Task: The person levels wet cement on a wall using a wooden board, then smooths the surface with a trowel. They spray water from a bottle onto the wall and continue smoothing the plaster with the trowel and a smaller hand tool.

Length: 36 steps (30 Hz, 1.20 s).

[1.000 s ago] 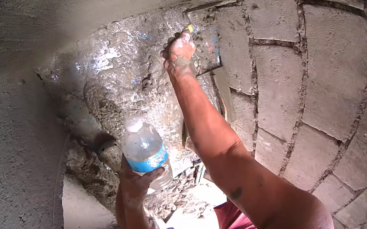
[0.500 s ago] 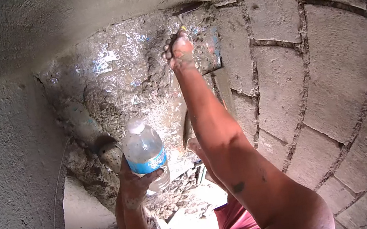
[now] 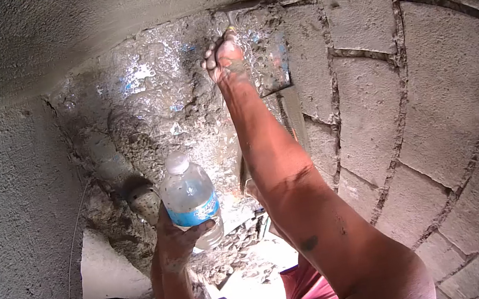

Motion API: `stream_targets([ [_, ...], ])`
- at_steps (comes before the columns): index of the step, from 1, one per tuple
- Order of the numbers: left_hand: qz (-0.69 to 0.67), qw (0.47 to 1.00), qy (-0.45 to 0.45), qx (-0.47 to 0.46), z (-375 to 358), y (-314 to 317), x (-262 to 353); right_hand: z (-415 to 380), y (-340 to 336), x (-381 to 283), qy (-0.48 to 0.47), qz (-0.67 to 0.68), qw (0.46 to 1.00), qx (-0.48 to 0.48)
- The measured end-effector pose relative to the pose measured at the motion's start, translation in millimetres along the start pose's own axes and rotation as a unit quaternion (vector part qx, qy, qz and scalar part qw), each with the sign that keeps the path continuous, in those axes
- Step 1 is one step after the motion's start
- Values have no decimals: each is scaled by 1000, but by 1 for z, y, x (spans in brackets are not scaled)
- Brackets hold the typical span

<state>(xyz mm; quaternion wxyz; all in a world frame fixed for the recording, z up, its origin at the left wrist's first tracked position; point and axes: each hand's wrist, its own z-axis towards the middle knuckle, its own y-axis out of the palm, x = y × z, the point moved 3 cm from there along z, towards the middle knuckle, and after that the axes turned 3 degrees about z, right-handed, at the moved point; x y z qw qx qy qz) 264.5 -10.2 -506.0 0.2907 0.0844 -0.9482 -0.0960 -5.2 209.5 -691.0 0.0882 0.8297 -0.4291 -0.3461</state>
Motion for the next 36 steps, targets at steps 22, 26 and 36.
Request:
stream_targets([
  [22, -69, 998, 1, 4, -6, 7, -2, -59, 29, -44, -298, -107, 934, 164],
  [26, -72, 997, 11, -1, -8, 7, 0, -52, 19, -22, -166, -128, 951, 226],
  [36, -60, 998, 14, -9, -9, 7, 4, -56, 27, -53, -335, -168, 898, 232],
])
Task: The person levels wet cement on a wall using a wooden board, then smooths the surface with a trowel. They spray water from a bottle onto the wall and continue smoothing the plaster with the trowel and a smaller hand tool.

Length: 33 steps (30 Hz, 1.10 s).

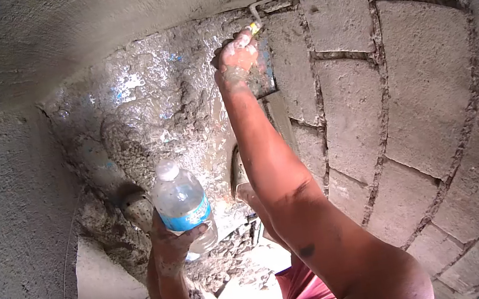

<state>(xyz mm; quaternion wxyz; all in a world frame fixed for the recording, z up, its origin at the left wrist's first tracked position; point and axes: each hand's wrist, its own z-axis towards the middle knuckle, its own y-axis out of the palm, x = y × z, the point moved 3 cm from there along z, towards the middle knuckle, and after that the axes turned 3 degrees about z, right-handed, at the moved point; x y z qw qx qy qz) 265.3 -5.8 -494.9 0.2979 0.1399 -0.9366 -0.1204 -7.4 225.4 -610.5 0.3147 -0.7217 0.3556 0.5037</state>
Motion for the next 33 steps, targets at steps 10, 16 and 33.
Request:
stream_targets([
  [10, 13, 1000, 15, 8, -1, -4, -4, -33, -33, 76, 164, -122, 974, -97],
  [16, -7, 999, 21, 39, 0, -12, -18, -44, -162, 117, -42, -530, 799, -280],
  [33, -33, 999, 23, -5, -2, 15, -8, 68, -413, 72, 3, -762, 612, -213],
])
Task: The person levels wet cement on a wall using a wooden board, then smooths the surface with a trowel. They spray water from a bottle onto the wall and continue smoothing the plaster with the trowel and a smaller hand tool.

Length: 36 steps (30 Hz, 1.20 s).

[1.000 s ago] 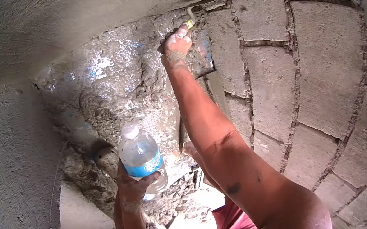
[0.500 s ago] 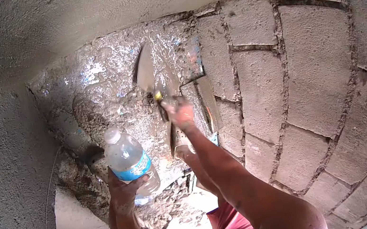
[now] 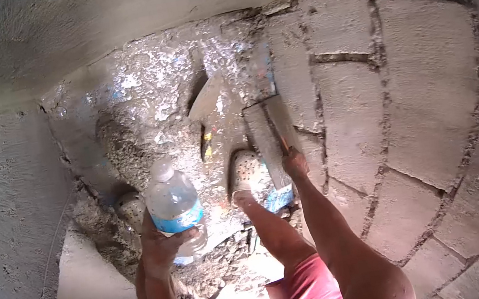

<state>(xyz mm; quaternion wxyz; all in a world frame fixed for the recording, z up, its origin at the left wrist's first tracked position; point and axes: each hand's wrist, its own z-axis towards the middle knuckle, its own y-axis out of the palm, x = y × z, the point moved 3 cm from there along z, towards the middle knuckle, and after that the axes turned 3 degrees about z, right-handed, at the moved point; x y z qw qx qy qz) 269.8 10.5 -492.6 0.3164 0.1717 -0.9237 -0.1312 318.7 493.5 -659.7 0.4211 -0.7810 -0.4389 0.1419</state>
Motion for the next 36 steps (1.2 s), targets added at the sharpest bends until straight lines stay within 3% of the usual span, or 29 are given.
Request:
stream_targets([
  [2, -5, 1000, 23, -12, 4, 1, -4, -29, -48, 2, -32, 13, 999, 14],
  [4, 27, 999, 29, 6, 5, -2, -7, -56, -70, 34, -242, -101, 960, 97],
  [5, 63, 997, 37, -3, 4, 3, 3, -64, -91, 31, -244, -109, 958, 106],
  [8, 50, 998, 29, -21, 8, 0, -6, -117, -177, -12, -299, 98, 936, 158],
  [9, 92, 994, 47, -17, 7, 0, -5, -129, -212, -36, -265, 174, 931, 183],
  [11, 43, 998, 49, -21, 4, 7, 2, -122, -266, -54, -207, 289, 907, 226],
  [15, -4, 1000, 30, -2, 0, 8, 1, -127, -435, -157, -186, 281, 928, 157],
  [16, -4, 1000, 30, 5, 1, 4, -1, -120, -459, -175, -250, 294, 902, 193],
  [18, 32, 998, 56, -9, 4, -2, -7, -132, -498, -221, -252, 409, 863, 154],
  [20, 27, 998, 62, -16, 7, -5, -7, -98, -525, -222, -267, 450, 841, 138],
  [21, 2, 999, 45, -11, 7, -5, -4, -100, -530, -239, -274, 456, 828, 175],
  [24, -25, 999, 42, 0, 10, -6, -1, -66, -528, -261, -318, 508, 784, 162],
  [28, 10, 999, 11, 33, 11, -10, 0, -19, -489, -279, -289, 537, 773, 174],
  [29, 8, 999, 10, 37, 11, -13, 0, 12, -475, -271, -250, 550, 781, 157],
  [31, 53, 996, -12, 69, 12, -16, -2, 68, -422, -262, -358, 540, 747, 151],
  [33, 52, 995, -14, 87, 11, -17, -1, 106, -379, -269, -351, 566, 734, 134],
  [34, 57, 993, -5, 99, 11, -18, 0, 100, -353, -286, -265, 616, 730, 132],
  [35, 64, 992, 4, 110, 10, -18, 0, 152, -328, -272, -295, 524, 778, 183],
  [36, 70, 990, 13, 122, 10, -19, 1, 167, -309, -276, -305, 530, 770, 181],
])
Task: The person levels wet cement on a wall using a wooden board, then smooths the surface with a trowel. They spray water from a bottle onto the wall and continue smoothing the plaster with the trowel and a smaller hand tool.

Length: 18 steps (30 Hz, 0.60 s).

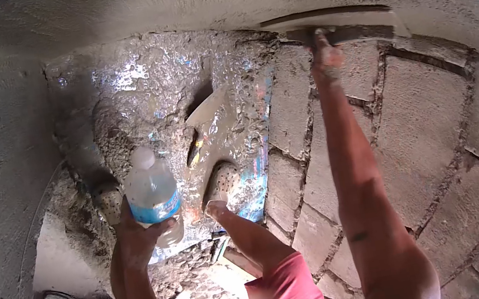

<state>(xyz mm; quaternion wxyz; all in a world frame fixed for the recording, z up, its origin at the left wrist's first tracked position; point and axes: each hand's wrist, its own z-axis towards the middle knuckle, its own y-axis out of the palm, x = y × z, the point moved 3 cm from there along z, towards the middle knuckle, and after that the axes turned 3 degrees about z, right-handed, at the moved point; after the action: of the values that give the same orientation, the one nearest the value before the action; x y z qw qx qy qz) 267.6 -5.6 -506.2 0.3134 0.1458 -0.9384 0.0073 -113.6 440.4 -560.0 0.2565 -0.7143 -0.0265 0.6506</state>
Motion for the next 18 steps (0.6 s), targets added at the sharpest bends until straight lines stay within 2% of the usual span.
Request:
stream_targets([
  [1, -14, 1000, 15, -6, 0, 0, 1, -1, 11, 21, -9, 11, 1000, -4],
  [2, -28, 999, 28, -12, 0, 2, 4, -25, 38, 7, 28, 137, 990, 1],
  [3, -32, 999, 9, -12, -2, 4, 12, -20, 40, 31, 50, 158, 985, -59],
  [4, -32, 999, 11, -14, -1, 7, 9, -16, 45, 56, 46, 176, 980, -80],
  [5, -34, 999, 15, -13, -1, 7, 6, -13, 49, 78, 98, 152, 981, -75],
  [6, -35, 999, 20, -12, -1, 7, 7, -13, 58, 80, 149, 129, 978, -71],
  [7, -34, 999, 24, -11, 0, 9, 9, -10, 64, 76, 147, 132, 978, -71],
  [9, 27, 999, 30, -31, 0, 17, 18, -7, 54, 62, 258, 43, 964, 54],
  [10, 22, 999, 38, -32, 4, 22, 19, 9, 40, 52, 249, 44, 966, 54],
  [12, 8, 998, 35, -57, 3, 27, 14, 30, 0, 30, 103, 43, 992, 55],
  [13, 101, 992, 56, -51, 3, 27, 19, 1, -9, -51, 61, 68, 996, -7],
  [14, 100, 992, 49, -51, 2, 29, 22, -32, -15, -140, 21, 99, 992, -71],
  [16, 24, 996, 26, -82, 4, 35, 26, -3, -71, -224, 20, -64, 998, 10],
  [17, 79, 991, 61, -89, 7, 32, 24, -15, -81, -282, -5, -66, 998, -13],
  [18, 77, 991, 63, -89, 9, 30, 16, -22, -94, -331, -22, -89, 996, -13],
])
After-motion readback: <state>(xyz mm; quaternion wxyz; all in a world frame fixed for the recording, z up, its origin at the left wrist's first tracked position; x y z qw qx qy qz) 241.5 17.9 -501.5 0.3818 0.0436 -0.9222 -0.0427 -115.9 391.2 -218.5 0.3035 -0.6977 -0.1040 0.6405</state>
